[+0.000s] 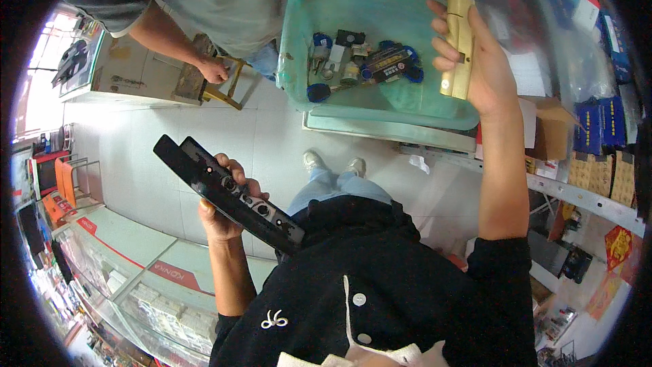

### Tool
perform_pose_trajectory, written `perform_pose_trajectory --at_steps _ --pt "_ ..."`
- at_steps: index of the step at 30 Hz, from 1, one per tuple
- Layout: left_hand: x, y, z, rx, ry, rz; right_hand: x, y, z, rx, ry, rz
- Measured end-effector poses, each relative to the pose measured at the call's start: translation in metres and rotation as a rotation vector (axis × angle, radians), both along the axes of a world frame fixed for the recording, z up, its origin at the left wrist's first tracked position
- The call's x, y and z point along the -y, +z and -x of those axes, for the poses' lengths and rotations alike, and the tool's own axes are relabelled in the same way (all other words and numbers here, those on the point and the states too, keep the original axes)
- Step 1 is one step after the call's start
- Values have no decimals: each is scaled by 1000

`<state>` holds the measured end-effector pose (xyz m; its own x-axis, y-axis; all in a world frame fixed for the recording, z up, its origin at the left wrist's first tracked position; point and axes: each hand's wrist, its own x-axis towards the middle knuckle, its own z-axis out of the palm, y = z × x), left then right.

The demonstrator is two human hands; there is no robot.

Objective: The person uses a screwdriver to tighten screws on a black metal frame, then searches through a plastic bin for small parts and retrieves a brass lock cylinder. The person continues to handle the frame and lock cylinder while moving around the workspace.

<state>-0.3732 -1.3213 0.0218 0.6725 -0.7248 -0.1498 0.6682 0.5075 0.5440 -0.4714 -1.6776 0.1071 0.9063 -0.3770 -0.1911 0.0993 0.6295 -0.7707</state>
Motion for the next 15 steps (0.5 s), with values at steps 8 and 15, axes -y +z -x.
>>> perform_pose_trajectory --at_steps 8,15 --pt "-2 -3 -4 -45 -52 54 0 -4 1 -26 -15 71" --pt "1 -3 -3 -63 -55 99 -2 7 -6 -57 -66 237"
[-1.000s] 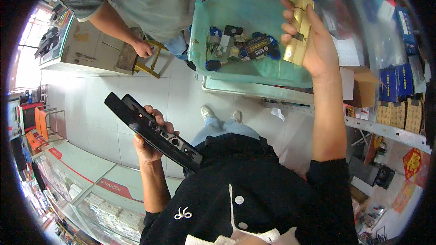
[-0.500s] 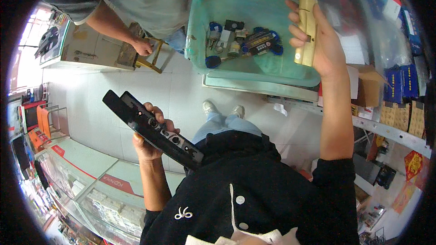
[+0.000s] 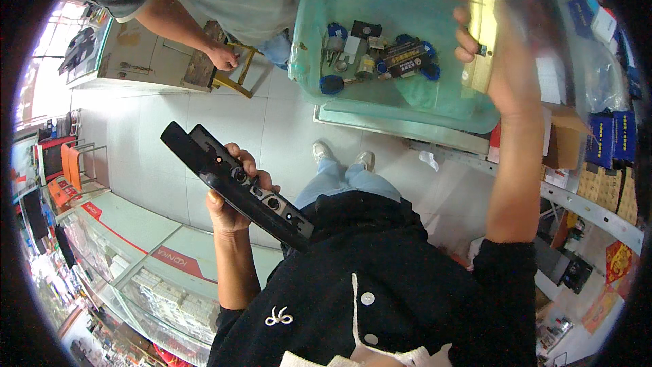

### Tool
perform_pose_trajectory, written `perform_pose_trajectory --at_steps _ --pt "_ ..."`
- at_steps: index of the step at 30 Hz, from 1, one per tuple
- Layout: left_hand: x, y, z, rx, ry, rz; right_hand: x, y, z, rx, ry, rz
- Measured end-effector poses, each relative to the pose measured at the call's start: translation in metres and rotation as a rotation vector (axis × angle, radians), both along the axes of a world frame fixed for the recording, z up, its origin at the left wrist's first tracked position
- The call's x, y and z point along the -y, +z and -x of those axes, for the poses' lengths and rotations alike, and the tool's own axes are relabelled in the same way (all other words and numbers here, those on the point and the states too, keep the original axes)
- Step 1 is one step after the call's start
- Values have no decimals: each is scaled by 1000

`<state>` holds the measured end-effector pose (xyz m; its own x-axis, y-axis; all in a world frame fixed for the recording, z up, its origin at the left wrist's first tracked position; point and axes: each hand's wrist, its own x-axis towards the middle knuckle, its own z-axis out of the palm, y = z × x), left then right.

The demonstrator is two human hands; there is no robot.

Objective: The person uses a screwdriver to tighten screws on a black metal frame, then searches through a plastic bin for small parts and retrieves a brass lock cylinder. The person continues to handle the frame and lock cylinder while moving around the workspace.

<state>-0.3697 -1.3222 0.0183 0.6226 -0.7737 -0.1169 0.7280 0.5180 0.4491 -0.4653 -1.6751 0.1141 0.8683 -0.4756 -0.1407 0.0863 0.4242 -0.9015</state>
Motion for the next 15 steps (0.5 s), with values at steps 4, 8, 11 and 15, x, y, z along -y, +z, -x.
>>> perform_pose_trajectory --at_steps 4,8,11,15 --pt "1 0 0 -22 1 -8 -1 20 -12 -52 -13 256" --pt "3 -1 -1 -17 -24 6 0 33 -31 -66 -107 213" --pt "2 -3 -2 -42 -31 18 6 33 -41 -175 -216 464" --pt "-1 -7 -3 -46 -43 0 22 24 -45 -351 -167 555"
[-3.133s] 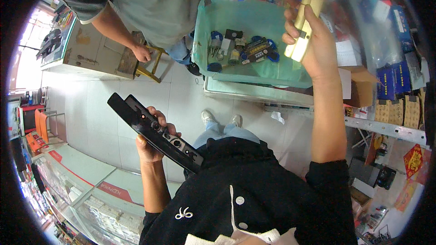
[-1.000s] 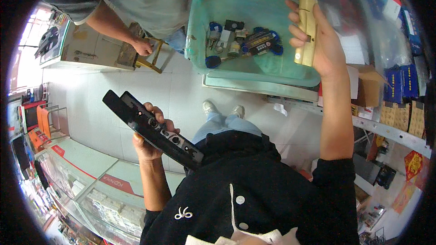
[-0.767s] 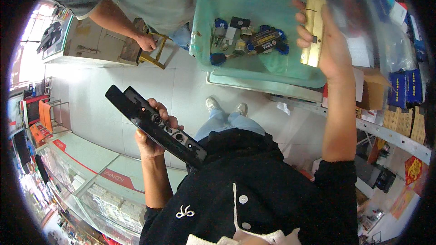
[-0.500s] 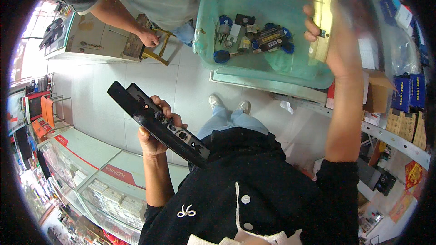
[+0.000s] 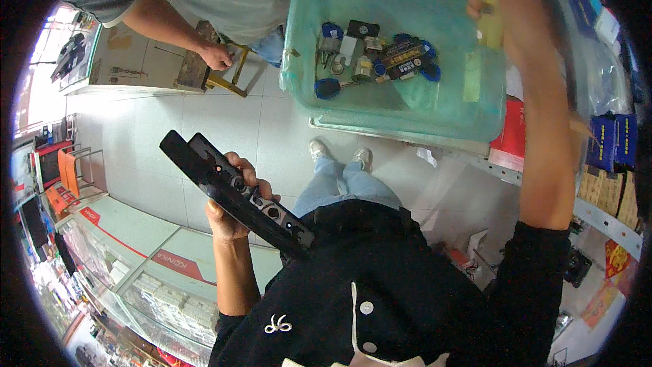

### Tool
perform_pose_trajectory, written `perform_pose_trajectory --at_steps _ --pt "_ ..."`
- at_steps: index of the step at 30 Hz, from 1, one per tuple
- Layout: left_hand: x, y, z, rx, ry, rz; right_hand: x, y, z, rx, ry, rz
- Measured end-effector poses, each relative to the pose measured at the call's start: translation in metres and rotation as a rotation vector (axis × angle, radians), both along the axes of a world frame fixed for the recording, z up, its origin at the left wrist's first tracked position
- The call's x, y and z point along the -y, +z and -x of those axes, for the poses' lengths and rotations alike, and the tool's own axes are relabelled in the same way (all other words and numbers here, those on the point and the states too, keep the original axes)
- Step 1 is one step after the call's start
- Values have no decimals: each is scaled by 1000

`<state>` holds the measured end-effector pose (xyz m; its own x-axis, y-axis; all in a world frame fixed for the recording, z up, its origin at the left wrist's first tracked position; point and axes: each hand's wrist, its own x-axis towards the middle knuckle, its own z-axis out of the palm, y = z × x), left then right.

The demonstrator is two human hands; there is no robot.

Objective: The person uses a screwdriver to tighten screws on a black metal frame, then searches through a plastic bin for small parts and retrieves a brass lock cylinder. The person continues to handle the frame and lock cylinder while moving around the workspace.

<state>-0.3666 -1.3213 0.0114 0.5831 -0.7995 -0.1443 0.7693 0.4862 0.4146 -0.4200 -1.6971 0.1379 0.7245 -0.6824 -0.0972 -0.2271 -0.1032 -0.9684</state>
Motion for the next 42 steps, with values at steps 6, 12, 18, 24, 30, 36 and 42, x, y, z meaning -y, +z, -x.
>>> perform_pose_trajectory --at_steps 6,12,18,24,30,36,42 --pt "9 9 -2 173 -25 -84 9 -33 -2 -33 212 44" --pt "47 40 -9 829 -163 -309 0 -34 5 -67 196 36" --pt "69 41 -6 841 -220 -196 19 -7 13 -193 188 398" --pt "36 30 -16 533 -168 -259 42 -13 6 -330 124 606" --pt "4 21 -25 507 -66 -293 46 1 -9 -206 230 515" --pt "-1 25 -15 487 38 -294 27 6 -19 20 336 -137" --pt "12 26 4 348 118 -192 25 -14 -24 130 458 -399"
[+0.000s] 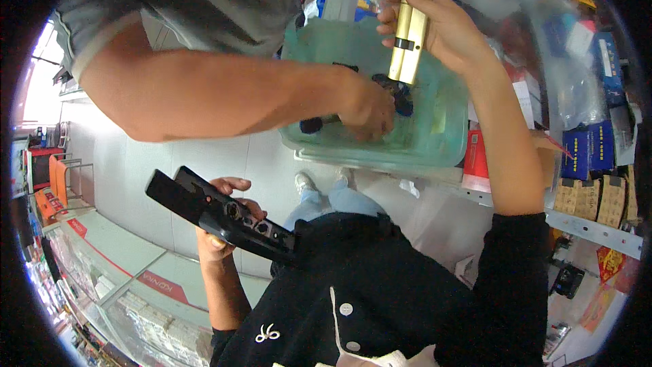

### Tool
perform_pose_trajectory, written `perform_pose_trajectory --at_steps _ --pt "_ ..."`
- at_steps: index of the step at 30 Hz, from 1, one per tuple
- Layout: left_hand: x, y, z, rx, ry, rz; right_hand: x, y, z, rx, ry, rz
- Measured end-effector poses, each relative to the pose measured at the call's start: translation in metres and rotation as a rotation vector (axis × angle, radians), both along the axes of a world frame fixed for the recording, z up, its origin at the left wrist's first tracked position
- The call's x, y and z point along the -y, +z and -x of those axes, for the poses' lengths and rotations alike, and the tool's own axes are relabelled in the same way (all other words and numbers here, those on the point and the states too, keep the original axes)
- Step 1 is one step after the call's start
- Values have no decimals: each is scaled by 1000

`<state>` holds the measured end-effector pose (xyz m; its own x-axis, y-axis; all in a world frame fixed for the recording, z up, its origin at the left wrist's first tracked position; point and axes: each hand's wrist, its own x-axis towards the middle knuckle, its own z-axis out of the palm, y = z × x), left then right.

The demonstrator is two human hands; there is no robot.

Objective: The person uses a screwdriver to tighten screws on a black metal frame, then searches through a plastic bin for small parts and retrieves a brass lock cylinder. The person continues to handle the frame and lock cylinder while moving around the workspace.

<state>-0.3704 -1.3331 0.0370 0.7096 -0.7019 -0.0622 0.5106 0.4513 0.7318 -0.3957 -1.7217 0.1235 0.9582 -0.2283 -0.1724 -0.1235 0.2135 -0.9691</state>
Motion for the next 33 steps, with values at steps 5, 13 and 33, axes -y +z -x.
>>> perform_pose_trajectory --at_steps 5,13,33 --pt "6 0 11 -14 10 14 10 -13 3 23 -23 -150" --pt "19 3 24 -1 63 -5 19 -7 29 118 -71 -729" --pt "17 6 35 3 197 51 5 -24 29 137 125 -651"
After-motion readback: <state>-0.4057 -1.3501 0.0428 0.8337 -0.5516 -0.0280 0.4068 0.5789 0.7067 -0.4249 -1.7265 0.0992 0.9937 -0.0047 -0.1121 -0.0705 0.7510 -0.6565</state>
